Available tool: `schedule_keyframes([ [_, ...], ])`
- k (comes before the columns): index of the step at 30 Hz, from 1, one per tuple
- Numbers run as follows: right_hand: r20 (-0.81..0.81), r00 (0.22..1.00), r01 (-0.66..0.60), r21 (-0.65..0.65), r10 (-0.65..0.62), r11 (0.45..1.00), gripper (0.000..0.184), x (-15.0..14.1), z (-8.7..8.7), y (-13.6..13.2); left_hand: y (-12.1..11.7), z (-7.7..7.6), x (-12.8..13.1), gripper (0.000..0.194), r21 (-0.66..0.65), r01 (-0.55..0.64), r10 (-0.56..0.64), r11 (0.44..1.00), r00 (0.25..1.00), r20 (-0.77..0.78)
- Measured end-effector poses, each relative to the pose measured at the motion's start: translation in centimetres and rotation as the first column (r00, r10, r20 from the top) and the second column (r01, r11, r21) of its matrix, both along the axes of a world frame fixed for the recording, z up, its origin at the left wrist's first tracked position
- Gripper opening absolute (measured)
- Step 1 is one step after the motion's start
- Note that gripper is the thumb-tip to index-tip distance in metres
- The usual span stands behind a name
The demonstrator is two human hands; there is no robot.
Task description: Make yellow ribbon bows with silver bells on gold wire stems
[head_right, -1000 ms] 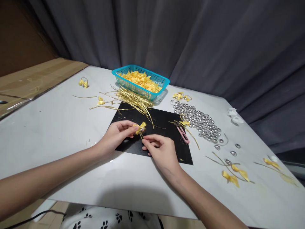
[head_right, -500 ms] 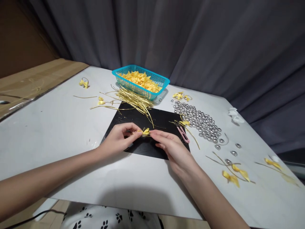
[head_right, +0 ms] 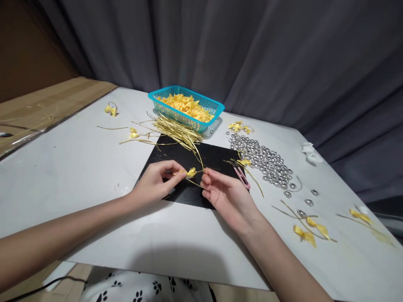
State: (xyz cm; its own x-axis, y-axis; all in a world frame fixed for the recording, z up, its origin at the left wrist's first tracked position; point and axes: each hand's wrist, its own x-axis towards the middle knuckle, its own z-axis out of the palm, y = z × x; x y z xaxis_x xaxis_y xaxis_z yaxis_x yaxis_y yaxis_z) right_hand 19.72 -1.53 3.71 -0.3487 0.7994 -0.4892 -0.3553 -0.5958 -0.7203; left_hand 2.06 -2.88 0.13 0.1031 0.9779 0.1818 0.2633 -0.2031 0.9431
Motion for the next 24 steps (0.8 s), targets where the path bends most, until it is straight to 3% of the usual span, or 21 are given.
schedule_keyframes([
  [6,0.074,0.996,-0.049,0.01,0.048,0.999,0.012,0.0,-0.1,0.2,-0.1,-0.4,0.1,0.015,0.084,0.11,-0.095,0.99,0.981,-0.167],
  [14,0.257,0.964,-0.136,0.256,0.068,0.957,0.025,-1.3,-0.4,-0.3,-0.2,-0.7,0.0,0.018,0.182,0.247,-0.166,0.952,0.913,-0.372],
  [17,0.336,0.939,-0.204,0.358,0.078,0.911,0.022,-1.7,-0.9,-0.6,-0.3,-0.6,0.0,0.02,0.201,0.272,-0.161,0.941,0.883,-0.44],
  [20,0.452,0.887,-0.319,0.462,0.089,0.827,0.022,-1.8,-1.3,-0.8,-0.2,-0.4,-0.1,0.022,0.203,0.279,-0.161,0.939,0.875,-0.457],
  [24,0.569,0.815,-0.466,0.526,0.114,0.712,0.022,-1.4,-1.3,-1.1,0.0,-0.1,-0.4,0.015,0.1,0.178,-0.137,0.979,0.936,-0.323],
])
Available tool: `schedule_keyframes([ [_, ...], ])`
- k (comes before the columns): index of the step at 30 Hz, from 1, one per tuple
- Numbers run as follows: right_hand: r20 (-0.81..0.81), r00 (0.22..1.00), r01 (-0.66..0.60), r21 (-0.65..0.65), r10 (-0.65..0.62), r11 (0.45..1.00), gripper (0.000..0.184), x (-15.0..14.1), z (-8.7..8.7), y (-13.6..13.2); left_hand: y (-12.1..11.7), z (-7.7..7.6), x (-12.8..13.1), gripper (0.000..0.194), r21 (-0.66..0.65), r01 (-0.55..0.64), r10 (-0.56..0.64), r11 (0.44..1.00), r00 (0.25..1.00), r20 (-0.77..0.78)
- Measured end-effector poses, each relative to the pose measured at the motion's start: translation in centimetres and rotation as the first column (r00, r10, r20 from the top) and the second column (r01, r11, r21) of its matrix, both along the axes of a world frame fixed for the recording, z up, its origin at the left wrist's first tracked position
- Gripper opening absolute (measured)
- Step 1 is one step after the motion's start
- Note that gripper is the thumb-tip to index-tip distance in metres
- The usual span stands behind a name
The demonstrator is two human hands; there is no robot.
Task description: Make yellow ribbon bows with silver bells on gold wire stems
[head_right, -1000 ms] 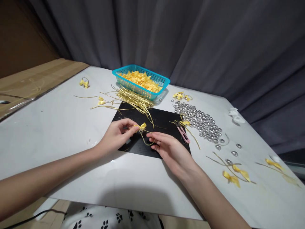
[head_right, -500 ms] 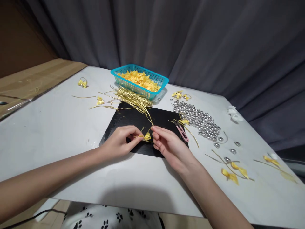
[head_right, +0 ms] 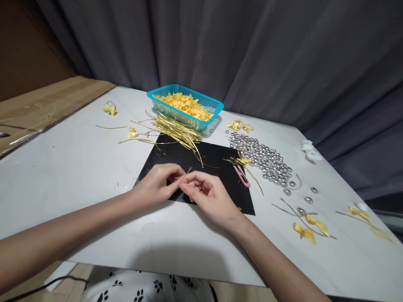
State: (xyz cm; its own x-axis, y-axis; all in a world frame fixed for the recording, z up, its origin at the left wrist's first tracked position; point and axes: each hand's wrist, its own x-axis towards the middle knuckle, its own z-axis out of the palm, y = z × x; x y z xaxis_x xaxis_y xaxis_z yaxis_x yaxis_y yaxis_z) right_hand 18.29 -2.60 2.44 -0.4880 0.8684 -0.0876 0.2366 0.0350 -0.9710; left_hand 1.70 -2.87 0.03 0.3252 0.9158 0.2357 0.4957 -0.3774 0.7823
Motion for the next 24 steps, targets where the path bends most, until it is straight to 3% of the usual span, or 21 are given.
schedule_keyframes([
  [3,0.048,0.999,-0.026,0.029,0.024,0.999,0.022,0.3,0.0,0.0,0.3,0.0,-0.1,0.012,-0.204,-0.03,0.065,0.978,0.984,0.166],
  [8,0.107,0.994,-0.015,0.082,0.006,0.997,0.023,0.4,0.1,-0.1,0.8,0.0,0.0,0.011,-0.443,0.068,0.147,0.894,0.889,0.433],
  [12,0.093,0.991,0.088,0.116,-0.099,0.989,0.025,0.1,-0.1,-0.3,1.1,0.1,0.0,0.009,-0.508,0.114,0.201,0.854,0.827,0.525],
  [16,0.022,0.981,0.194,0.028,-0.195,0.981,0.029,0.2,-0.4,-0.2,1.1,0.4,0.0,0.009,-0.55,0.126,0.253,0.826,0.788,0.561],
  [20,-0.066,0.975,0.206,-0.075,-0.211,0.976,0.026,0.6,-0.8,0.2,1.2,0.8,-0.2,0.008,-0.569,0.105,0.303,0.816,0.76,0.575],
  [24,-0.012,0.987,0.161,-0.01,-0.161,0.987,0.023,0.4,-0.8,0.4,1.3,0.6,-0.4,0.008,-0.568,0.119,0.317,0.814,0.729,0.607],
])
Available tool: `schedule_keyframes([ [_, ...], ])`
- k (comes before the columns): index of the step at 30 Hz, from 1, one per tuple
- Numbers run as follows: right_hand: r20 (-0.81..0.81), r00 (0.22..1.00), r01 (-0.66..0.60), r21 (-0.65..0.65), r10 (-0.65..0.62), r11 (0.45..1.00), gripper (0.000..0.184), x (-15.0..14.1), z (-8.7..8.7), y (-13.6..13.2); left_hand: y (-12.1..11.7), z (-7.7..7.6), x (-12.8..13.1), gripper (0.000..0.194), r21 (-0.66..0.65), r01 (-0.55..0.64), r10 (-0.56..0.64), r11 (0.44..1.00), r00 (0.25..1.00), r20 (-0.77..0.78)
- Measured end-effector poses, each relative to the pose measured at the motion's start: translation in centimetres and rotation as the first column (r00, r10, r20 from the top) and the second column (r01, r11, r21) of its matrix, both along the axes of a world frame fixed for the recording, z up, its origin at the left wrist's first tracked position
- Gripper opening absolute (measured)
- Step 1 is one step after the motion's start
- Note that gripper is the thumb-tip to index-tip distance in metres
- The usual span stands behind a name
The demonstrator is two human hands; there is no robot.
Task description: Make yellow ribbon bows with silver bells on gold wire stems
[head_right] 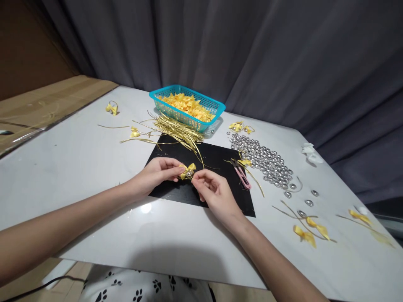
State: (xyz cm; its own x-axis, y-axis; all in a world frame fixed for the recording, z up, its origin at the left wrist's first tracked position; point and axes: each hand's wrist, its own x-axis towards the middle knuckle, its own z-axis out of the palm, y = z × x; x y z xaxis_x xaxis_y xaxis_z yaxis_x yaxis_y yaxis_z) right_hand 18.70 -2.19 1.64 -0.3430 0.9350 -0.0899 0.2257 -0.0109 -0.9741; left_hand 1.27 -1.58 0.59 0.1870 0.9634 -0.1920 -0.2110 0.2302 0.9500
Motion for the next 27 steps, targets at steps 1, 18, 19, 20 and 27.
schedule_keyframes([
  [1,0.029,1.0,-0.007,0.023,0.007,1.0,0.022,-0.1,0.0,0.0,0.0,-0.1,0.0,0.007,-0.002,0.003,-0.003,1.0,1.0,0.011],
  [18,0.036,0.999,-0.034,-0.019,0.034,0.999,0.017,-0.1,-0.6,0.0,0.2,-0.5,0.1,0.009,-0.026,0.003,-0.002,1.0,0.998,0.063],
  [19,0.121,0.991,-0.06,0.083,0.05,0.995,0.017,-0.1,-0.8,-0.1,0.2,-0.5,0.0,0.01,-0.025,0.005,-0.003,1.0,0.998,0.066],
  [20,0.206,0.977,-0.093,0.186,0.054,0.978,0.016,-0.1,-0.9,-0.2,0.2,-0.6,0.0,0.01,-0.023,0.007,-0.006,1.0,0.998,0.067],
  [27,0.586,0.81,-0.412,0.578,-0.008,0.704,0.011,-0.1,-1.6,-0.7,0.0,-0.5,0.2,0.008,0.025,0.024,-0.024,0.999,1.0,0.005],
])
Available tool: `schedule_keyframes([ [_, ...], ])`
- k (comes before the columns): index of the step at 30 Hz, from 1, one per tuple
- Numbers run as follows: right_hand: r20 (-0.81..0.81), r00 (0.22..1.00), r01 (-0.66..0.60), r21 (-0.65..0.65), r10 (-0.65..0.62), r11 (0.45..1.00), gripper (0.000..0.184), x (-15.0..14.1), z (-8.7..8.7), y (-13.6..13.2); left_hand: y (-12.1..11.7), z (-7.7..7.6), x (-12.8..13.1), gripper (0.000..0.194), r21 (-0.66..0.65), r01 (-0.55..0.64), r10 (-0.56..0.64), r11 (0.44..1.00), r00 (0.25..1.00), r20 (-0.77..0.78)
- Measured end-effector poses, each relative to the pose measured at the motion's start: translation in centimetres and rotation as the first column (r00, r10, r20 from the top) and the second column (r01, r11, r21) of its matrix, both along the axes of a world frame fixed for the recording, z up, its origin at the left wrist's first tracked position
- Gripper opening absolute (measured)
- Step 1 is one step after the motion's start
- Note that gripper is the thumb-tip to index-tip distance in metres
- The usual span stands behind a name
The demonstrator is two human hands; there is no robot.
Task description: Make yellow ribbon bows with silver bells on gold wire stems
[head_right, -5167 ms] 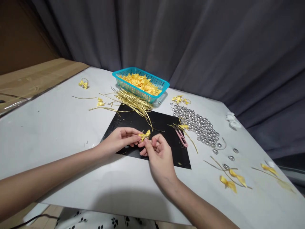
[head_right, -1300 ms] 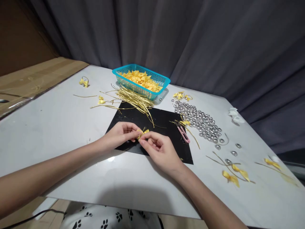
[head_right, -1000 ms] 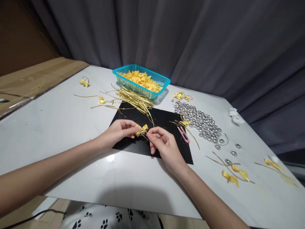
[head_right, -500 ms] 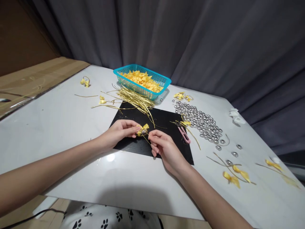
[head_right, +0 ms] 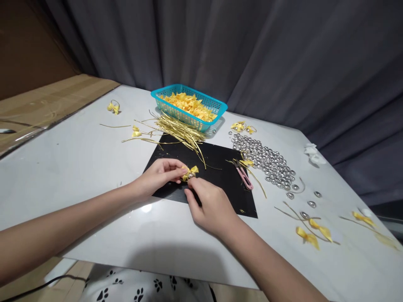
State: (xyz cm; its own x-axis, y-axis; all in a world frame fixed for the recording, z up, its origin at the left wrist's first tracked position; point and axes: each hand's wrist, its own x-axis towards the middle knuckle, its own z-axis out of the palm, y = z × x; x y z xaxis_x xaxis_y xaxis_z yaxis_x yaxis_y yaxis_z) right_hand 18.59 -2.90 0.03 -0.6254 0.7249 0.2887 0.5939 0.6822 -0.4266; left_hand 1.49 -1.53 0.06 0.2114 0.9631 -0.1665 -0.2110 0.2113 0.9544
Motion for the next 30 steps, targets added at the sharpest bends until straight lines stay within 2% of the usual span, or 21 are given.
schedule_keyframes([
  [8,-0.065,0.993,0.096,-0.045,-0.099,0.994,0.015,-0.8,-0.5,-0.3,-0.2,0.1,0.4,0.009,0.049,-0.019,0.023,0.999,0.996,-0.082],
  [10,-0.104,0.989,0.09,-0.125,-0.104,0.988,0.016,-0.9,-0.4,-0.3,-0.2,0.0,0.4,0.01,0.048,-0.026,0.029,0.999,0.997,-0.074],
  [12,-0.195,0.971,0.076,-0.293,-0.137,0.953,0.019,-0.8,-0.2,-0.1,-0.1,-0.2,0.3,0.011,0.041,-0.03,0.032,0.999,0.998,-0.05],
  [14,-0.306,0.924,0.036,-0.528,-0.229,0.849,0.024,-0.8,0.0,0.1,-0.1,-0.2,0.3,0.011,0.025,-0.037,0.037,0.999,0.999,-0.017],
  [16,-0.373,0.855,-0.035,-0.735,-0.36,0.677,0.026,-0.7,0.3,0.5,-0.1,-0.1,0.3,0.011,0.001,-0.049,0.049,0.999,0.999,0.014],
  [18,-0.388,0.792,-0.097,-0.842,-0.471,0.53,0.026,-0.7,0.5,0.7,0.0,0.0,0.2,0.01,-0.023,-0.058,0.058,0.998,0.998,0.033],
  [19,-0.388,0.771,-0.111,-0.863,-0.505,0.493,0.026,-0.7,0.6,0.8,0.0,0.0,0.2,0.009,-0.032,-0.063,0.065,0.997,0.997,0.038],
  [20,-0.384,0.763,-0.112,-0.871,-0.52,0.479,0.026,-0.7,0.6,0.8,0.0,0.0,0.1,0.009,-0.036,-0.07,0.072,0.997,0.997,0.042],
  [25,-0.364,0.809,-0.069,-0.838,-0.461,0.54,0.028,-0.8,0.3,0.6,0.1,0.0,0.1,0.01,0.004,-0.104,0.104,0.995,0.995,0.001],
  [30,-0.453,0.767,-0.096,-0.781,-0.455,0.617,0.024,-0.5,0.1,0.4,0.3,-0.1,0.1,0.012,0.022,-0.181,0.182,0.983,0.981,-0.061],
])
